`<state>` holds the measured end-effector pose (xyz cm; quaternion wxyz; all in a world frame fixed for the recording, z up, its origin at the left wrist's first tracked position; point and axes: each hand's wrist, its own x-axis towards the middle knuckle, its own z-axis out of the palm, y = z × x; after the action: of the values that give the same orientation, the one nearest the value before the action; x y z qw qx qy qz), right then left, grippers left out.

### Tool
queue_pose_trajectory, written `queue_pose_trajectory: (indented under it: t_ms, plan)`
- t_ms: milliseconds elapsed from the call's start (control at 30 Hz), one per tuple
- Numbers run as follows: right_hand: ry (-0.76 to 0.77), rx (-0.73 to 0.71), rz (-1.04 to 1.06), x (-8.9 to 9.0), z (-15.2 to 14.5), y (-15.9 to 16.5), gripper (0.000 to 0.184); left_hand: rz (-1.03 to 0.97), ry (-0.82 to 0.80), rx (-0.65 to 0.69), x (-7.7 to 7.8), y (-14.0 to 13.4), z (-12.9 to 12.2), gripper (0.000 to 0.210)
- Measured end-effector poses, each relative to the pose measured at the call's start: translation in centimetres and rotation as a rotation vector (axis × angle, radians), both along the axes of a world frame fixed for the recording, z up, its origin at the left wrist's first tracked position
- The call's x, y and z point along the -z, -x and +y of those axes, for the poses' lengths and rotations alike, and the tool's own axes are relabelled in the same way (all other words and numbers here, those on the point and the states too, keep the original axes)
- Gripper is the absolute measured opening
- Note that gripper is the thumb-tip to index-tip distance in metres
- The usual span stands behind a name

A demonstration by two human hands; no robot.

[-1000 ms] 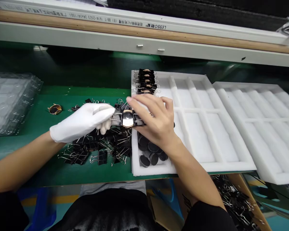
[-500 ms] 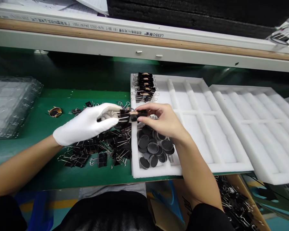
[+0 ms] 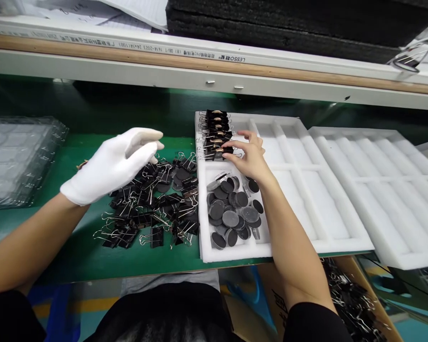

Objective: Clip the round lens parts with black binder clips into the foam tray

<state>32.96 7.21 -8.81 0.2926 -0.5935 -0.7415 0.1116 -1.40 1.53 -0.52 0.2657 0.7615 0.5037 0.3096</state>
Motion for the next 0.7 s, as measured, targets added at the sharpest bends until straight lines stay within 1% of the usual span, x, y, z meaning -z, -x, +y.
queue_pose_trajectory:
  t_ms: [67,133,200,267,300,367,433,467,500,533,567,600,633,700]
  plan:
    - [-0.002,0.048,-0.077,0.3,0.0,0.4,0.024,0.001,-0.003,0.005,-0.1,0.0,-0.1,0.041]
    - [0.003,0.052,-0.1,0.0,-0.1,0.5,0.027,0.015,-0.003,0.016,-0.2,0.0,-0.1,0.04]
    - [0.022,0.019,-0.064,-1.1,-0.4,0.2,0.034,0.053,-0.011,0.033,-0.4,0.4,0.0,0.041]
    - [0.091,0.008,-0.003,-2.7,-1.2,-0.7,0.034,0.123,-0.036,0.045,-1.0,1.3,0.1,0.042]
    - [0.166,0.024,0.007,-3.6,-1.7,-1.3,0.031,0.174,-0.055,0.046,-1.5,2.0,0.3,0.042]
    - [0.38,0.095,-0.049,-5.1,-2.8,-2.4,0.026,0.296,-0.083,0.02,-2.4,3.9,0.6,0.044]
    - [0.586,0.185,-0.188,-5.7,-3.6,-3.2,0.023,0.406,-0.101,-0.058,-2.9,6.2,0.9,0.044]
    - [0.651,0.233,-0.269,-5.6,-3.8,-3.4,0.023,0.439,-0.11,-0.119,-2.7,7.5,1.1,0.044]
    - [0.683,0.274,-0.354,-5.2,-3.8,-3.5,0.023,0.456,-0.125,-0.192,-2.3,8.8,1.2,0.043]
    - [0.687,0.305,-0.433,-4.7,-3.6,-3.6,0.024,0.459,-0.141,-0.266,-1.5,10.1,1.2,0.044]
    - [0.671,0.322,-0.504,-4.1,-3.3,-3.6,0.026,0.454,-0.166,-0.343,-0.3,11.3,1.1,0.045]
    - [0.644,0.319,-0.556,-3.4,-3.0,-3.7,0.029,0.451,-0.188,-0.408,1.1,12.5,0.9,0.046]
    - [0.627,0.311,-0.581,-2.6,-2.6,-4.0,0.031,0.45,-0.203,-0.445,2.6,13.4,0.6,0.048]
    - [0.602,0.28,-0.592,-0.8,-1.7,-5.0,0.034,0.505,-0.16,-0.439,5.8,14.8,-0.3,0.051]
